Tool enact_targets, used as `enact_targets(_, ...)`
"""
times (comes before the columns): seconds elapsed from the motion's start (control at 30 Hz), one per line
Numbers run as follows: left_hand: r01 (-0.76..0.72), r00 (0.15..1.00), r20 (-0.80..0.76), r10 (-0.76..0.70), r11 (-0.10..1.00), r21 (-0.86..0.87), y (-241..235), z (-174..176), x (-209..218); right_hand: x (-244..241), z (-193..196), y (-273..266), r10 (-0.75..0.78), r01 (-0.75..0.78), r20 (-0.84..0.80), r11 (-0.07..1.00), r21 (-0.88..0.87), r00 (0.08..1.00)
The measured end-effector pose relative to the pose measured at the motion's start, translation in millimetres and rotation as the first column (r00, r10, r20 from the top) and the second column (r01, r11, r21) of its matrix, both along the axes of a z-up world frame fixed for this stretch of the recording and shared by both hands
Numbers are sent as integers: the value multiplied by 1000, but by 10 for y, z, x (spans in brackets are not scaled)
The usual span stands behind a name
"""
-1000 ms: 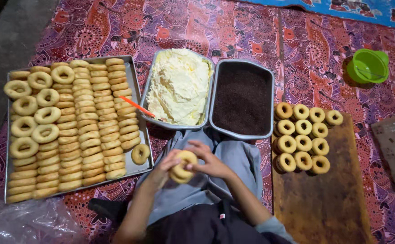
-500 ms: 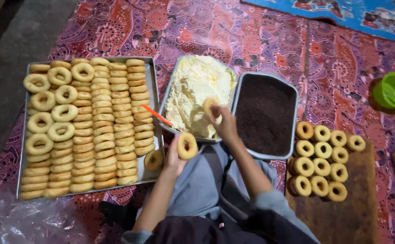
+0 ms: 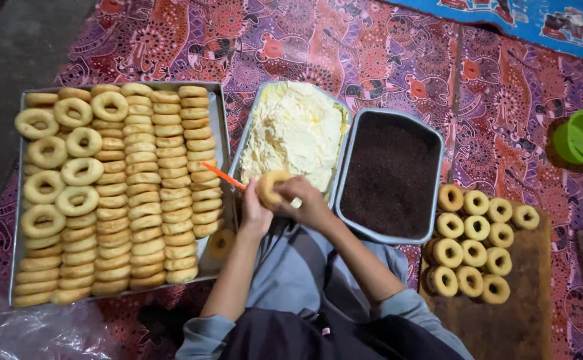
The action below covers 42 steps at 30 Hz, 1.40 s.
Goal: The person sits on the floor and repeatedly picks up ring-shaped doughnuts from a tray, fills them with a white cream using a small orange spatula, and then rolls them in a dark granular topping before placing them on a wooden board.
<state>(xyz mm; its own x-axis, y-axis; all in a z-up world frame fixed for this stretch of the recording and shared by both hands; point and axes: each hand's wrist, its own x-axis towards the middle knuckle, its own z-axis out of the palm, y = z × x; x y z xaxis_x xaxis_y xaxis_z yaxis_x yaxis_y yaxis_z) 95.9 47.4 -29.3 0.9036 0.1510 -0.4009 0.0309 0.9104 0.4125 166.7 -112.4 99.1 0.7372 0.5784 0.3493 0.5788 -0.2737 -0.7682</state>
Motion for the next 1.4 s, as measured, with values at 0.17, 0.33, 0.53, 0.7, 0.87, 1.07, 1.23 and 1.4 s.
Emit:
enact_targets(0.17, -71, 985, 157, 71, 997, -6, -61, -51, -14, 120, 28, -29, -308, 337, 255, 938, -79, 917)
enact_targets(0.33, -35, 995, 89, 34, 999, 16, -106, 174, -82, -16, 168, -56, 46, -47, 84, 999, 13, 995)
enact_targets(0.53, -6, 994, 110, -5, 995, 95, -350, 466, -67, -361, 315, -366, -186, 183, 112, 982, 36, 976)
enact_targets(0.7, 46, 981, 185, -64, 994, 97, -647, 558, -61, -428, 208, -864, -157, 158, 166, 987, 12, 973)
enact_targets(0.87, 280, 951, 71, -301, 936, 215, -1291, 471, 45, -441, -73, -1532, -301, 298, 47, 953, 53, 953)
enact_targets(1.07, 192, 938, -53, -343, 385, 902, -1921, 530, 256, -280, -349, -2249, -518, 539, 165, 753, -378, 839)
enact_targets(1.23, -49, 934, 38, -355, -23, 999, -2229, 562, 427, -245, -434, -2530, -342, 904, -894, 404, 137, 289)
enact_targets(1.4, 397, 917, -328, -226, 458, 795, -2354, 352, 603, -346, -270, -2396, -372, 831, -799, 490, 262, 472)
